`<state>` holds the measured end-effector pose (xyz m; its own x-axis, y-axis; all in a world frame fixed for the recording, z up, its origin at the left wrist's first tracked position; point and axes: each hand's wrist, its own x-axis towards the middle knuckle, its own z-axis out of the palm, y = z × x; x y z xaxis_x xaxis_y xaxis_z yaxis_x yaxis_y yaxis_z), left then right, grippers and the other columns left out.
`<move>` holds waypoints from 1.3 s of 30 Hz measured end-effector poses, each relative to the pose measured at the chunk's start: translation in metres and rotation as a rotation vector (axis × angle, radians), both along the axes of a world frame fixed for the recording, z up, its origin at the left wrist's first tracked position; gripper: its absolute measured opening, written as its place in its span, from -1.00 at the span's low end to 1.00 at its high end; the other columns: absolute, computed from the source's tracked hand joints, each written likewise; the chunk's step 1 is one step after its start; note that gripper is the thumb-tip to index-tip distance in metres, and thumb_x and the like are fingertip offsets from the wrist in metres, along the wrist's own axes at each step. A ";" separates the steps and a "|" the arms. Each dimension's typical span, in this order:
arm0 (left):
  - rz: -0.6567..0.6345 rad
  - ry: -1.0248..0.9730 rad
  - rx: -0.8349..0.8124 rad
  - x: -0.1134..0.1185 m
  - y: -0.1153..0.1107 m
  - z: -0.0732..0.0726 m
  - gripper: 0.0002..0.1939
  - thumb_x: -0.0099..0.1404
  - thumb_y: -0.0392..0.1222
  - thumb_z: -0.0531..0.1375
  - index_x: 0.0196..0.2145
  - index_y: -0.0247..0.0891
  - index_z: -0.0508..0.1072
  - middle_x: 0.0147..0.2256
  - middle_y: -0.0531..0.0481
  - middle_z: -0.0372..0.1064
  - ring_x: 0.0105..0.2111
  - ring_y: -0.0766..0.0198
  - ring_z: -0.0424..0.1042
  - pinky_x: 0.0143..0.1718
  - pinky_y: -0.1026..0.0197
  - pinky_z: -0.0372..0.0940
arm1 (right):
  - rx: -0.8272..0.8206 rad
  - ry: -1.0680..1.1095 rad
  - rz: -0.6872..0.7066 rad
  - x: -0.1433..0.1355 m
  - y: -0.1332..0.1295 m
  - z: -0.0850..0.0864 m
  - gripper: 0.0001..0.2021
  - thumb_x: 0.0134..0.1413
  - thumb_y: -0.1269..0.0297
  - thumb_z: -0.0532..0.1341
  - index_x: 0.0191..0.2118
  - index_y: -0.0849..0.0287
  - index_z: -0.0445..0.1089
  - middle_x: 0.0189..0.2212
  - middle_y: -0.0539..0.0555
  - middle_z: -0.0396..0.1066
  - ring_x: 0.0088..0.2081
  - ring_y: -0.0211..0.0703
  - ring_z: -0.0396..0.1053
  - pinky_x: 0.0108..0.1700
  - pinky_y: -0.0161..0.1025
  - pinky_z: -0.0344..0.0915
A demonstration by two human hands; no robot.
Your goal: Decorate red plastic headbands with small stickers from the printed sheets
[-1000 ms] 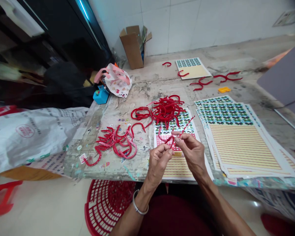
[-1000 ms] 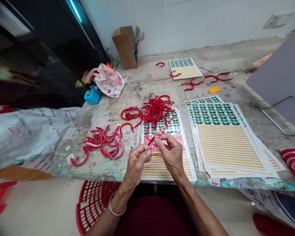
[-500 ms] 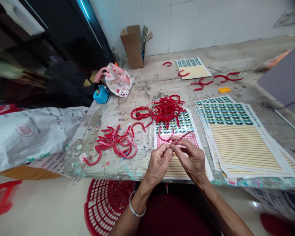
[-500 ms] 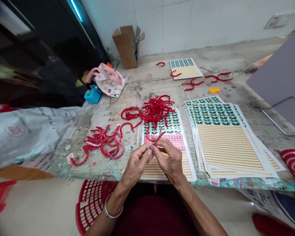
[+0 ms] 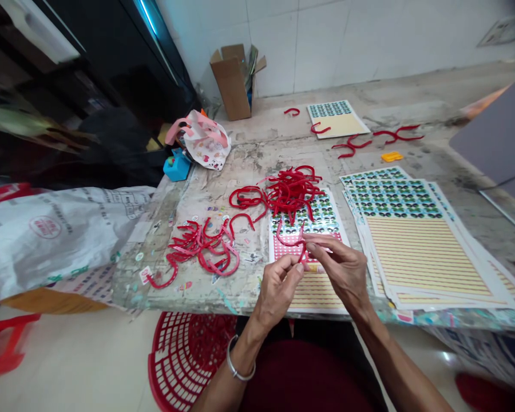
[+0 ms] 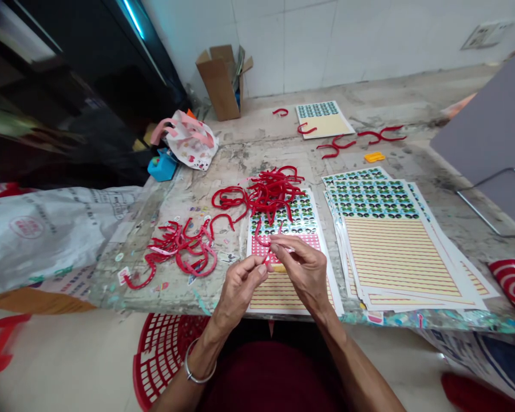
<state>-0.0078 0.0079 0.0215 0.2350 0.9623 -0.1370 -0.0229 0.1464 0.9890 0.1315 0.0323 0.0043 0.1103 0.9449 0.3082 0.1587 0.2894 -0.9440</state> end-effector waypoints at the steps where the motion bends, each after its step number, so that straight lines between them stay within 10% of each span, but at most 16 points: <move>1: 0.002 0.012 0.012 0.000 0.000 0.000 -0.76 0.27 -0.09 0.07 -0.39 -0.33 0.39 -0.54 0.08 0.09 -0.51 0.37 0.06 -0.46 0.32 0.02 | 0.021 -0.016 -0.013 0.001 0.000 0.001 -0.88 0.03 0.35 0.23 -0.28 0.11 0.49 -0.27 0.07 0.49 -0.21 -0.12 0.43 -0.25 -0.18 0.41; 14: 0.076 0.162 0.173 0.007 0.001 0.002 -0.75 0.29 -0.08 0.04 -0.34 -0.29 0.42 -0.50 0.03 0.24 -0.50 0.32 0.16 -0.43 0.29 0.06 | 0.226 -0.214 -0.115 0.002 -0.011 0.020 -0.85 -0.01 0.44 0.24 -0.29 0.08 0.48 -0.35 0.04 0.50 -0.29 -0.12 0.44 -0.22 -0.13 0.38; 26: 0.087 0.180 0.187 0.002 -0.004 -0.006 -0.76 0.31 -0.12 0.05 -0.37 -0.29 0.43 -0.51 0.05 0.27 -0.49 0.34 0.21 -0.42 0.32 0.10 | -0.090 0.099 -0.076 -0.008 -0.003 0.002 -0.93 -0.01 0.31 0.26 -0.43 0.15 0.48 -0.33 0.05 0.52 -0.31 -0.14 0.47 -0.42 -0.30 0.42; 39: -0.004 0.044 0.148 0.003 0.002 0.003 -0.79 0.33 -0.18 0.02 -0.39 -0.32 0.33 -0.50 0.06 0.16 -0.45 0.35 0.18 -0.36 0.29 0.11 | 0.168 -0.184 -0.025 -0.008 -0.013 0.002 -0.77 0.01 0.47 0.22 -0.19 0.09 0.47 -0.19 0.08 0.47 -0.11 -0.10 0.40 -0.04 -0.11 0.36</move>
